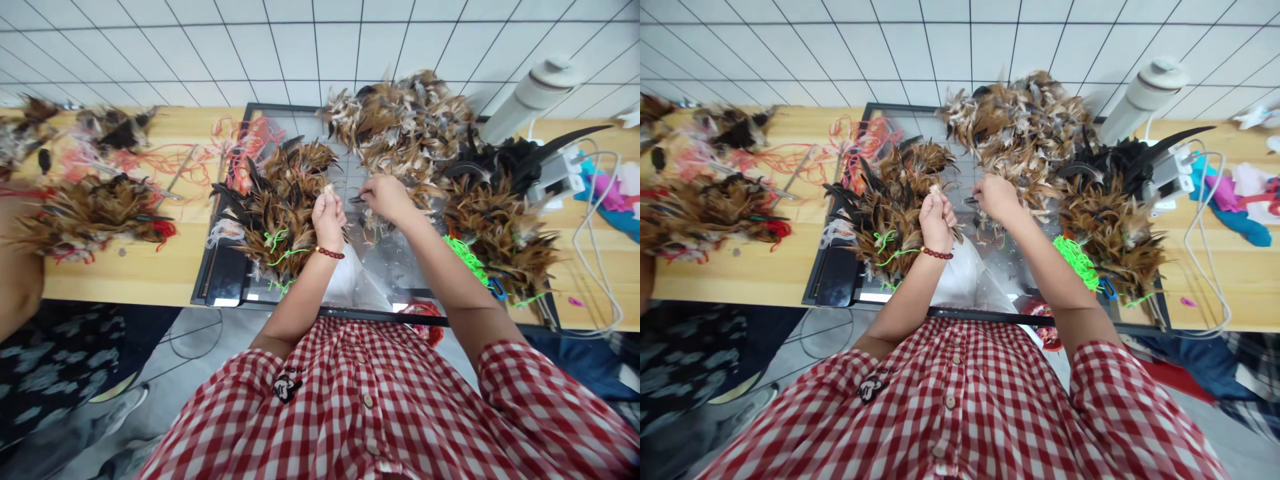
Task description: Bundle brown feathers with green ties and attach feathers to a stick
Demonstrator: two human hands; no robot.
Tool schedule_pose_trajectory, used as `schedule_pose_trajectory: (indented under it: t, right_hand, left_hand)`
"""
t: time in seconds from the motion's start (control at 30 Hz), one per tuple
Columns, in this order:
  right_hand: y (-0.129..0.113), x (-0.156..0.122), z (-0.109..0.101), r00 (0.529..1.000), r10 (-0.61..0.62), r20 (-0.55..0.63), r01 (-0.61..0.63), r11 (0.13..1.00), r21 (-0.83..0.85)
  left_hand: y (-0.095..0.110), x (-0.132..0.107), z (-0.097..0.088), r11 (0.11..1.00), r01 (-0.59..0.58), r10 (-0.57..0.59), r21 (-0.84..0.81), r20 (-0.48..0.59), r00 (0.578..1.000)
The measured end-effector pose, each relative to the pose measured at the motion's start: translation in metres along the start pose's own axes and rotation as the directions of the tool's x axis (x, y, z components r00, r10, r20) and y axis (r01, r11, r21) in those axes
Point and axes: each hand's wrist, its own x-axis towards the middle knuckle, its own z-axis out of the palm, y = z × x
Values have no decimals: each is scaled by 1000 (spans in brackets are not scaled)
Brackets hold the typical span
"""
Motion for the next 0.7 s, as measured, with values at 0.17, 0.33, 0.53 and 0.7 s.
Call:
schedule_pose_trajectory:
  t: [0.17,0.33,0.53,0.7]
  right_hand:
    - [-6,-2,17,999,-52,-11,51,995,-91]
    - [4,-3,23,979,102,-174,28,787,616]
    - [-19,-25,22,987,146,-69,5,405,914]
    - [-31,-29,26,975,221,6,-82,336,938]
  left_hand:
    - [-4,1,0,1000,15,-14,3,-28,999]
    - [-12,5,-2,999,7,-6,40,-18,1000]
    - [-21,5,-2,1000,18,-18,-2,6,1000]
    - [-22,2,3,999,42,-41,-10,70,997]
